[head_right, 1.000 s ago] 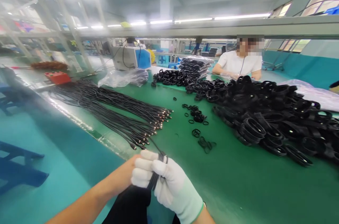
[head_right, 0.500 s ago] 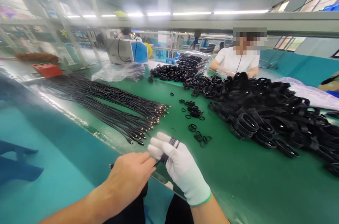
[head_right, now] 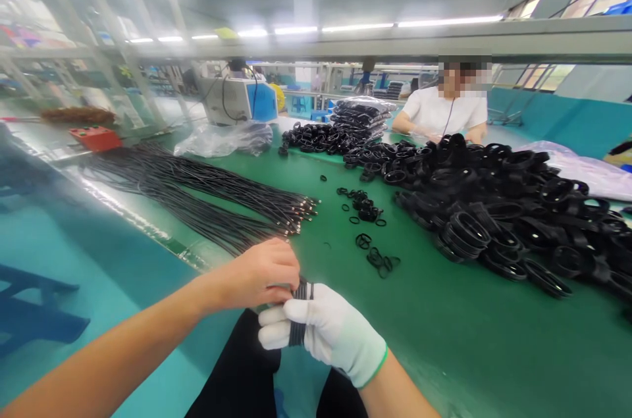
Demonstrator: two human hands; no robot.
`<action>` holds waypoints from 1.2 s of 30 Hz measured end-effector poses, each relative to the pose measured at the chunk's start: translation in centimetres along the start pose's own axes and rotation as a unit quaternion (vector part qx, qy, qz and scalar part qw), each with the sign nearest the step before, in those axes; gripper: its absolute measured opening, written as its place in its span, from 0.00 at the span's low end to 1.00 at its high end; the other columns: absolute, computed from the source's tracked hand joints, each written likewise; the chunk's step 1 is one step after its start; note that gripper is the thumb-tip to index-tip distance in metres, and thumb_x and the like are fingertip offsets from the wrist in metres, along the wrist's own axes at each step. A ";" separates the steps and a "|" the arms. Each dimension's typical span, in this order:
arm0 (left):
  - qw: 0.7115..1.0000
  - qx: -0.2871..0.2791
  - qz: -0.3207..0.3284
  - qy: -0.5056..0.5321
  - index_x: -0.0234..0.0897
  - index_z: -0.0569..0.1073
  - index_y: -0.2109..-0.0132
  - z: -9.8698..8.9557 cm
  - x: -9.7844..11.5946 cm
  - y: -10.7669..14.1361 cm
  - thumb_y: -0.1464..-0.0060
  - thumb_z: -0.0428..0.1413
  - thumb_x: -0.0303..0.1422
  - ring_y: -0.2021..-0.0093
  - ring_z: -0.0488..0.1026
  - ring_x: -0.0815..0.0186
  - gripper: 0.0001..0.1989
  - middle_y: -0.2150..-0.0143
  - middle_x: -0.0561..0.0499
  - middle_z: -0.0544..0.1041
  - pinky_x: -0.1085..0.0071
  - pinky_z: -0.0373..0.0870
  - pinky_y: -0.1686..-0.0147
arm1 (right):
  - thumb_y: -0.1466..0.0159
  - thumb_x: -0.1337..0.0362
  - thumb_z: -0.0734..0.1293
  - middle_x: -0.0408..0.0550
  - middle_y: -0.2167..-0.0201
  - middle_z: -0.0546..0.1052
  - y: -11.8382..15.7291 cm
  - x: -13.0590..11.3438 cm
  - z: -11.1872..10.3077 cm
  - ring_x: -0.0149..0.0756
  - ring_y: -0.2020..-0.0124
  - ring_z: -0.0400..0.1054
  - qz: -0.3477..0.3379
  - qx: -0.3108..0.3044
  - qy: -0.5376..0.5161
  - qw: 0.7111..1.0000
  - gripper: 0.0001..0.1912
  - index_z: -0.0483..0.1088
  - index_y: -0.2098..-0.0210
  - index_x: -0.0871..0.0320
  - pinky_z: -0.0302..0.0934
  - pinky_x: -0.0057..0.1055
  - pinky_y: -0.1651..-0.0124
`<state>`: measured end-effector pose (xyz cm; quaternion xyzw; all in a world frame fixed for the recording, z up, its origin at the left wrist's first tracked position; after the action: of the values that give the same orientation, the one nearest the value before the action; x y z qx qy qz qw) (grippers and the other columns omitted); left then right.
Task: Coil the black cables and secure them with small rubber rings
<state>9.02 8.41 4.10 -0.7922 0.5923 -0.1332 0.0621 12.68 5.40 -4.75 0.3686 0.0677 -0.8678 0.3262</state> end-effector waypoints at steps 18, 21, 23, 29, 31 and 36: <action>0.838 0.035 -0.274 0.471 0.34 0.71 0.68 4.6 -4.0 1.6 0.50 0.56 0.32 0.74 0.64 0.73 0.05 0.75 0.57 0.69 0.79 0.60 0.75 | 0.50 0.61 0.73 0.42 0.75 0.67 0.4 1.6 0.0 0.32 0.71 0.65 0.075 -0.054 -0.138 0.986 0.17 0.63 0.69 0.63 0.58 0.33 0.62; 0.828 0.079 -0.292 0.473 0.34 0.72 0.64 4.9 -3.6 2.6 0.47 0.52 0.31 0.71 0.65 0.72 0.06 0.71 0.55 0.71 0.78 0.62 0.72 | 0.45 0.59 0.70 0.54 0.71 0.75 0.1 0.8 -0.7 0.44 0.63 0.71 0.024 -0.032 -0.039 0.998 0.18 0.68 0.62 0.67 0.62 0.41 0.60; 0.829 0.091 -0.288 0.471 0.35 0.73 0.60 5.1 -3.3 3.1 0.44 0.49 0.30 0.67 0.68 0.70 0.09 0.66 0.53 0.73 0.76 0.64 0.68 | 0.43 0.58 0.67 0.59 0.70 0.78 0.0 0.7 -0.8 0.47 0.64 0.73 0.016 -0.027 0.005 1.000 0.20 0.70 0.58 0.69 0.64 0.43 0.62; 0.859 0.169 -0.272 0.400 0.36 0.72 0.59 4.4 -2.8 4.1 0.42 0.49 0.30 0.62 0.70 0.67 0.09 0.62 0.51 0.74 0.72 0.65 0.60 | 0.44 0.58 0.67 0.58 0.77 0.78 -0.1 -0.5 0.4 0.47 0.67 0.74 0.005 -0.052 0.074 0.996 0.16 0.73 0.65 0.68 0.65 0.43 0.60; 0.855 0.176 -0.278 0.402 0.37 0.71 0.59 4.2 -2.6 4.2 0.41 0.48 0.30 0.64 0.69 0.68 0.08 0.64 0.52 0.73 0.73 0.65 0.62 | 0.43 0.60 0.66 0.58 0.78 0.78 -0.1 -1.2 1.0 0.46 0.67 0.74 -0.004 -0.066 0.095 0.993 0.15 0.73 0.67 0.68 0.64 0.44 0.58; 0.812 0.079 -0.273 0.510 0.37 0.65 0.58 5.7 -2.0 3.6 0.46 0.50 0.27 0.74 0.63 0.73 0.07 0.72 0.57 0.66 0.78 0.61 0.75 | 0.40 0.58 0.61 0.58 0.73 0.79 0.1 -1.5 1.4 0.39 0.69 0.72 0.008 -0.121 0.221 0.968 0.19 0.73 0.64 0.69 0.63 0.33 0.63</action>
<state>6.79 8.94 -2.56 -0.7321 0.2860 -0.5756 -0.2257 12.70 5.56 -2.67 0.5100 0.2394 -0.7474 0.3520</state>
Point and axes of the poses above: each hand's wrist, its own y-axis away from the middle knuckle, its own z-axis out of the palm, x = y × z, the point moved 8 cm from there along -y, towards the middle knuckle
